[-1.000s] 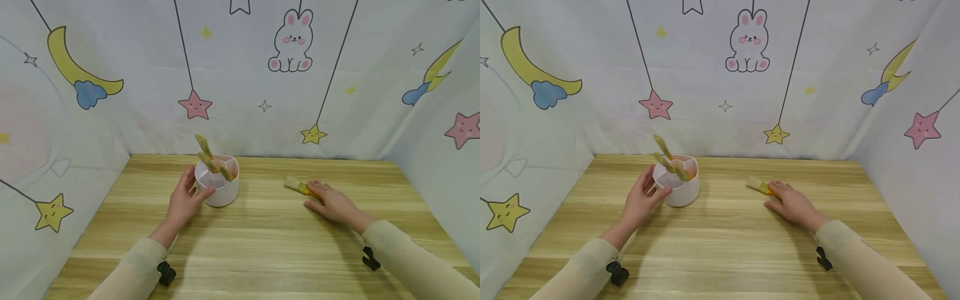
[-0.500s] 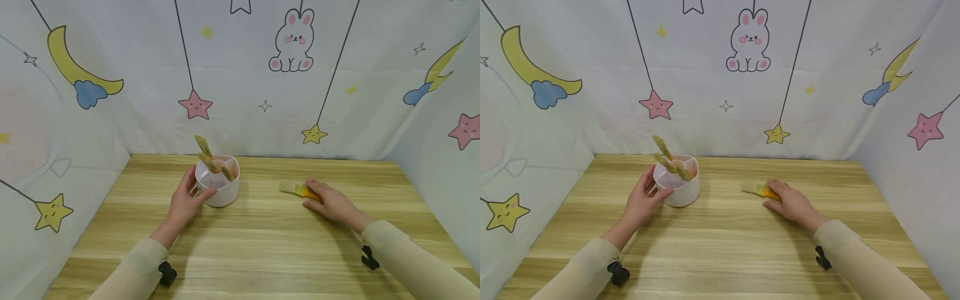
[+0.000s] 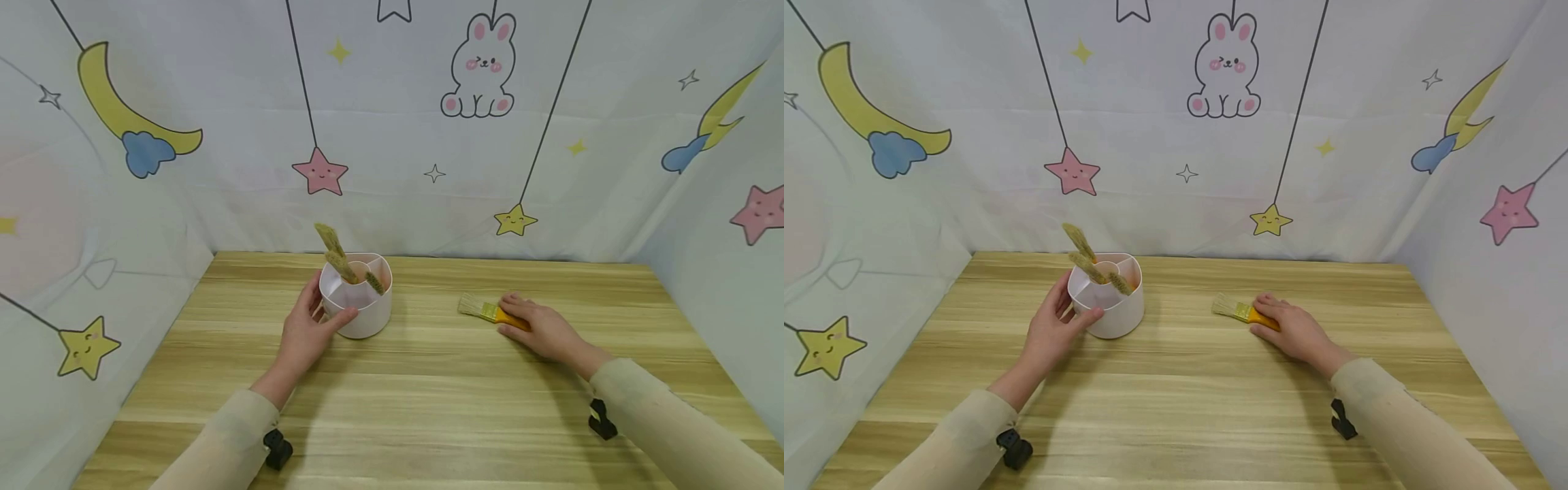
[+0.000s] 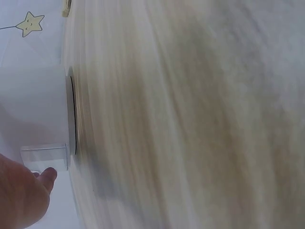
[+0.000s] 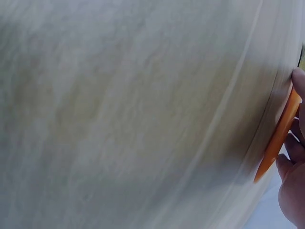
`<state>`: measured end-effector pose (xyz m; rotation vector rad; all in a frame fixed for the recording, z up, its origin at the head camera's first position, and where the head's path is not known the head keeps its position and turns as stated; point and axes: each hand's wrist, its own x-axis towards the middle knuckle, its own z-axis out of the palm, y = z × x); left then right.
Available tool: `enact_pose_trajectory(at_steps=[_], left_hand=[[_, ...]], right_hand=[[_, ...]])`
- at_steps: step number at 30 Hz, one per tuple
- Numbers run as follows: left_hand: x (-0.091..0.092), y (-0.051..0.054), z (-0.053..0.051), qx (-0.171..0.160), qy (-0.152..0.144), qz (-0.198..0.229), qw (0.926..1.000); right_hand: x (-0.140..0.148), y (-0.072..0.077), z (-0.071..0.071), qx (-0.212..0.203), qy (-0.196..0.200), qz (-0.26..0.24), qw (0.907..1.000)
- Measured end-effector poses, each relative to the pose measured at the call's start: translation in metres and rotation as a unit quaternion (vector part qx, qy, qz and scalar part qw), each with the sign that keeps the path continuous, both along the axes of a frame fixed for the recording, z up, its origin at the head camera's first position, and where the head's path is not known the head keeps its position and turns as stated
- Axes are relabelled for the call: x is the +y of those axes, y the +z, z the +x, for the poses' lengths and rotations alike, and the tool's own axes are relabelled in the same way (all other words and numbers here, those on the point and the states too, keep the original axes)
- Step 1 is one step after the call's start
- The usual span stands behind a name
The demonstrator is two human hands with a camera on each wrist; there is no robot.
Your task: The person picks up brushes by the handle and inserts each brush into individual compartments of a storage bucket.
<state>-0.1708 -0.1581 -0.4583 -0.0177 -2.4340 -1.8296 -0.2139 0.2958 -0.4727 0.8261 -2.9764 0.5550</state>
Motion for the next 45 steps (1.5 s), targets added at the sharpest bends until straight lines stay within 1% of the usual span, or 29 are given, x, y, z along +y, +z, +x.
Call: enact_pose_trajectory(at_steps=[3,7,18,23,29,32,35,40,45], left_hand=[[0.001,0.000,0.000,-0.005,0.003,0.000,1.0000],[0.001,0.000,0.001,-0.009,0.002,-0.002,1.0000],[0.002,0.003,0.002,-0.014,0.004,-0.007,0.9999],[0.002,0.002,0.002,-0.015,0.005,-0.002,0.9999],[0.003,0.002,0.002,-0.005,0.005,-0.002,1.0000],[0.003,0.003,0.003,-0.005,0.004,0.000,1.0000],[0.003,0.003,0.003,-0.006,0.004,-0.001,1.0000],[0.004,0.003,0.003,-0.007,0.006,-0.005,0.9999],[0.006,0.004,0.004,-0.007,0.011,-0.003,0.9999]], right_hand=[[-0.001,-0.002,-0.002,0.011,0.008,-0.016,0.9998],[-0.005,-0.003,-0.002,0.020,0.008,-0.030,0.9993],[-0.009,-0.005,-0.001,0.067,0.006,-0.046,0.9967],[-0.010,-0.008,-0.004,0.100,0.009,-0.045,0.9940],[-0.012,-0.011,-0.006,0.155,0.013,-0.037,0.9871],[-0.013,-0.010,-0.006,0.174,0.013,-0.027,0.9844],[-0.015,-0.008,-0.006,0.179,0.011,-0.017,0.9836],[-0.016,-0.005,-0.007,0.177,0.006,0.000,0.9843],[-0.017,-0.003,-0.008,0.169,0.000,-0.002,0.9857]])
